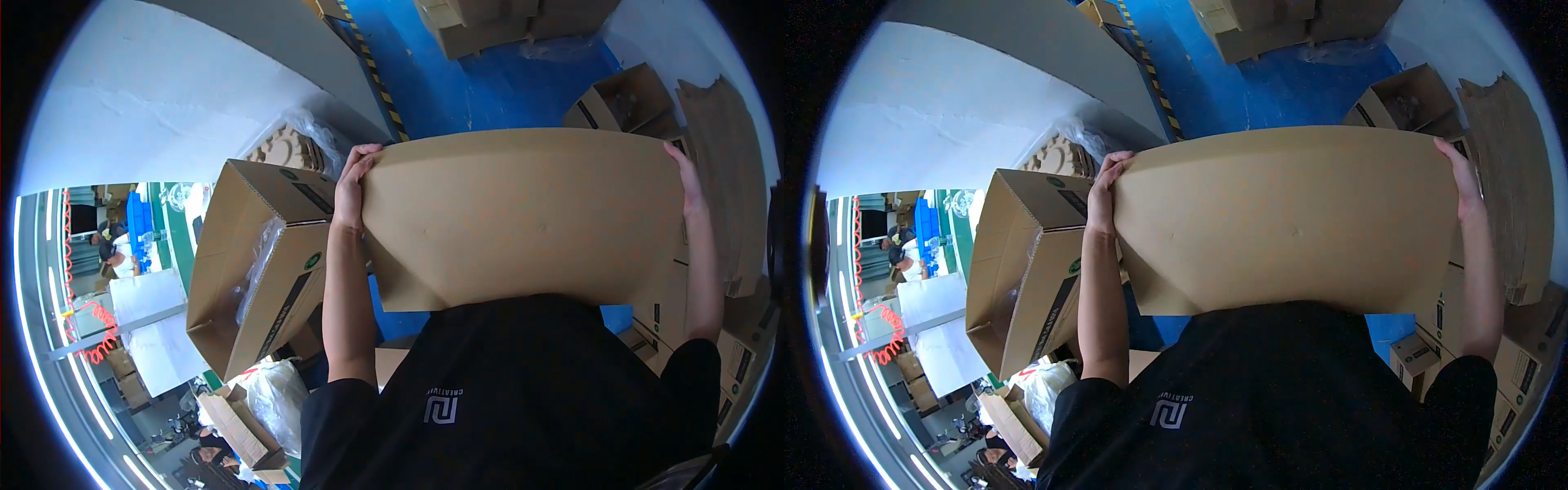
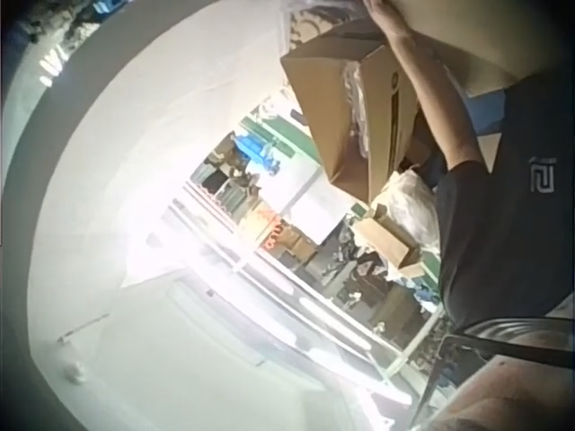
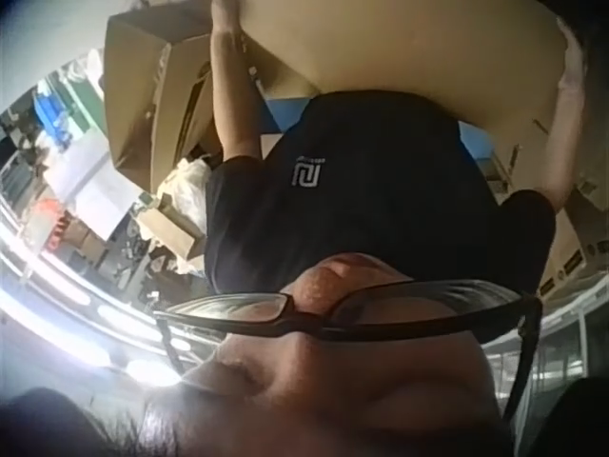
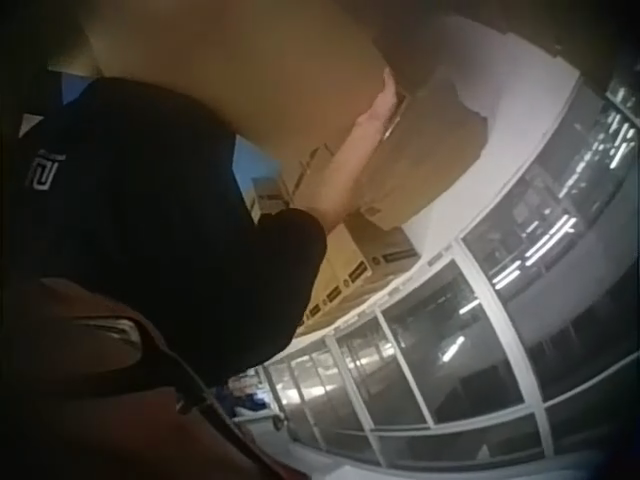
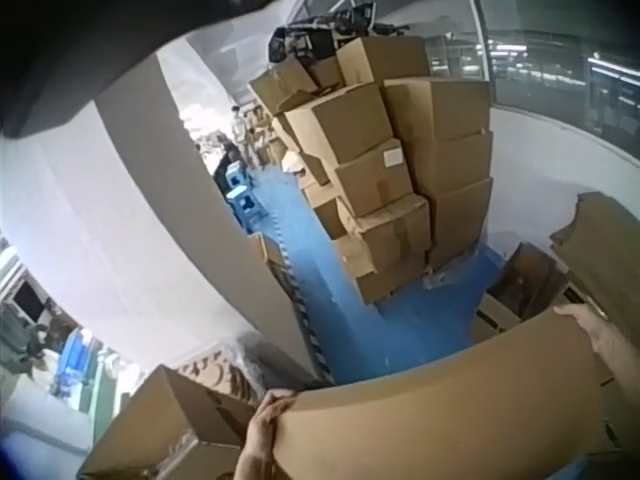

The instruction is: Packing LED dome lights into a cardboard shipping box with protective trays and plastic bags.

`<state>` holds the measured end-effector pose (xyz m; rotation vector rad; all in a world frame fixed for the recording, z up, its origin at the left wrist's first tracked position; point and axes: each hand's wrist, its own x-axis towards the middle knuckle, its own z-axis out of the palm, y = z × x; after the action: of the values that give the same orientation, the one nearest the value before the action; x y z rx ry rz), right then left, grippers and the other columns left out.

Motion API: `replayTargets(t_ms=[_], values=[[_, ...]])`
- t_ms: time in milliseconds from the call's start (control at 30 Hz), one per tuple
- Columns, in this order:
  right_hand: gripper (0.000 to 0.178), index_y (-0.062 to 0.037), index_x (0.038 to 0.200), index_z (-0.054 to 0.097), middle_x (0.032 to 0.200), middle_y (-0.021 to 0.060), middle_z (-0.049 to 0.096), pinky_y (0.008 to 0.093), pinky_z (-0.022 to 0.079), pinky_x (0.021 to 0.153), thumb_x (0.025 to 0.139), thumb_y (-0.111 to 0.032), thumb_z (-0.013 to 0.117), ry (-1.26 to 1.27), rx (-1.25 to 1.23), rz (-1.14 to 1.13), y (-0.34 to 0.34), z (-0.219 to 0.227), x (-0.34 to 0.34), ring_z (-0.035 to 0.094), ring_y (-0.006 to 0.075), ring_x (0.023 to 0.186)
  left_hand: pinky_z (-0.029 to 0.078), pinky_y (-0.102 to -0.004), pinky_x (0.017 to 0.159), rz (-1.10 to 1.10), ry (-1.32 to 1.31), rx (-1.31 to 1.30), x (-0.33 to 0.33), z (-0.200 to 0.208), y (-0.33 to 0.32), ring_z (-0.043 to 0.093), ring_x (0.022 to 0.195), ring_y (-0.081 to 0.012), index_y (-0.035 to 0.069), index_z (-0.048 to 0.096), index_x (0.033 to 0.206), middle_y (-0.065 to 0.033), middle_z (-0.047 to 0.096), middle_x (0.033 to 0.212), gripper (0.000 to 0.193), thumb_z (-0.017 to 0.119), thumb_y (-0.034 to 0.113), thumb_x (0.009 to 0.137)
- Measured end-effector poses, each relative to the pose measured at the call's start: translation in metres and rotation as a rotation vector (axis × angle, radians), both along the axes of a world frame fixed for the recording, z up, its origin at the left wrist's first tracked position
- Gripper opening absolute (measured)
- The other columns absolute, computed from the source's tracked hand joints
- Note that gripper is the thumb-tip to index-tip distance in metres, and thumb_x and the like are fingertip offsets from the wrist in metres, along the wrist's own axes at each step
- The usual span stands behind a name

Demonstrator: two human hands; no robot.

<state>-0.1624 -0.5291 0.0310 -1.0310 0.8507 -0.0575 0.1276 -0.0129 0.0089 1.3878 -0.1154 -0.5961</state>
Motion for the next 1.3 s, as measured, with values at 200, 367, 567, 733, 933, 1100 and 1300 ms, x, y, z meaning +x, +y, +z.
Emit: replayTargets(t_ms=[200,367,567,733,933,1100,1300], values=[[0.033,-0.0059,0.111,0.065,0.102,0.0032,0.067,0.0311,0.053,0.079,0.097,-0.034,0.054,0.092,0.093,0.070,0.008,-0.014,0.018,0.064,0.0148,0.090,0.043,-0.0253,0.091,-0.011,0.157,0.037,0.004,-0.028,0.010,0.056,0.100,-0.0137,0.008,0.060,0.111,-0.0035,0.061,0.103,0.024,0.047,0.018,0.094],[0.033,-0.0062,0.107,0.066,0.100,0.0029,0.067,0.0304,0.053,0.079,0.097,-0.035,0.054,0.163,0.086,0.158,0.009,-0.030,0.032,0.064,0.0138,0.087,0.045,-0.0280,0.093,-0.042,0.245,0.122,0.005,-0.063,0.027,0.058,0.104,-0.0153,0.004,0.063,0.116,-0.0049,0.064,0.112,0.031,0.048,0.022,0.096],[0.039,-0.0055,0.109,0.065,0.105,0.0059,0.067,0.0348,0.052,0.084,0.094,-0.041,0.057,0.298,0.122,0.198,-0.021,-0.112,0.036,0.064,0.0185,0.092,0.047,-0.0299,0.092,-0.021,0.372,0.265,0.002,-0.097,0.012,0.060,0.102,-0.0173,0.004,0.065,0.115,-0.0061,0.065,0.112,0.033,0.049,0.026,0.096],[0.059,-0.0036,0.137,0.049,0.143,0.0166,0.047,0.0408,0.034,0.111,0.094,-0.042,0.060,0.239,-1.254,0.751,0.035,-0.162,0.028,0.042,0.0312,0.134,0.056,-0.0349,0.073,-0.080,0.721,0.294,-0.015,-0.146,0.028,0.068,0.083,-0.0214,0.001,0.064,0.106,-0.0098,0.069,0.098,0.033,0.048,0.028,0.097],[0.060,-0.0106,0.136,0.051,0.147,0.0138,0.044,0.0439,0.037,0.111,0.089,-0.044,0.066,-0.428,-0.855,1.505,0.212,-0.052,0.024,0.040,0.0308,0.138,0.055,-0.0408,0.080,-0.046,1.013,0.347,-0.107,-0.240,0.104,0.066,0.093,-0.0245,-0.001,0.061,0.110,-0.0133,0.067,0.105,0.039,0.044,0.033,0.100],[0.039,-0.0097,0.125,0.060,0.117,0.0158,0.067,0.0443,0.053,0.087,0.092,-0.031,0.064,-0.449,-0.910,1.421,0.207,-0.086,0.017,0.065,0.0304,0.106,0.050,-0.0405,0.091,-0.120,1.054,0.270,-0.157,-0.221,0.113,0.062,0.103,-0.0255,0.001,0.061,0.114,-0.0128,0.065,0.112,0.043,0.044,0.038,0.101],[0.016,-0.0080,0.100,0.065,0.085,0.0110,0.071,0.0399,0.054,0.066,0.086,-0.017,0.068,-0.407,-1.161,1.220,0.190,-0.086,0.045,0.070,0.0302,0.076,0.041,-0.0386,0.103,-0.664,0.409,0.913,-0.158,-0.161,0.086,0.056,0.117,-0.0252,0.001,0.052,0.135,-0.0149,0.058,0.132,0.063,0.030,0.051,0.104]])
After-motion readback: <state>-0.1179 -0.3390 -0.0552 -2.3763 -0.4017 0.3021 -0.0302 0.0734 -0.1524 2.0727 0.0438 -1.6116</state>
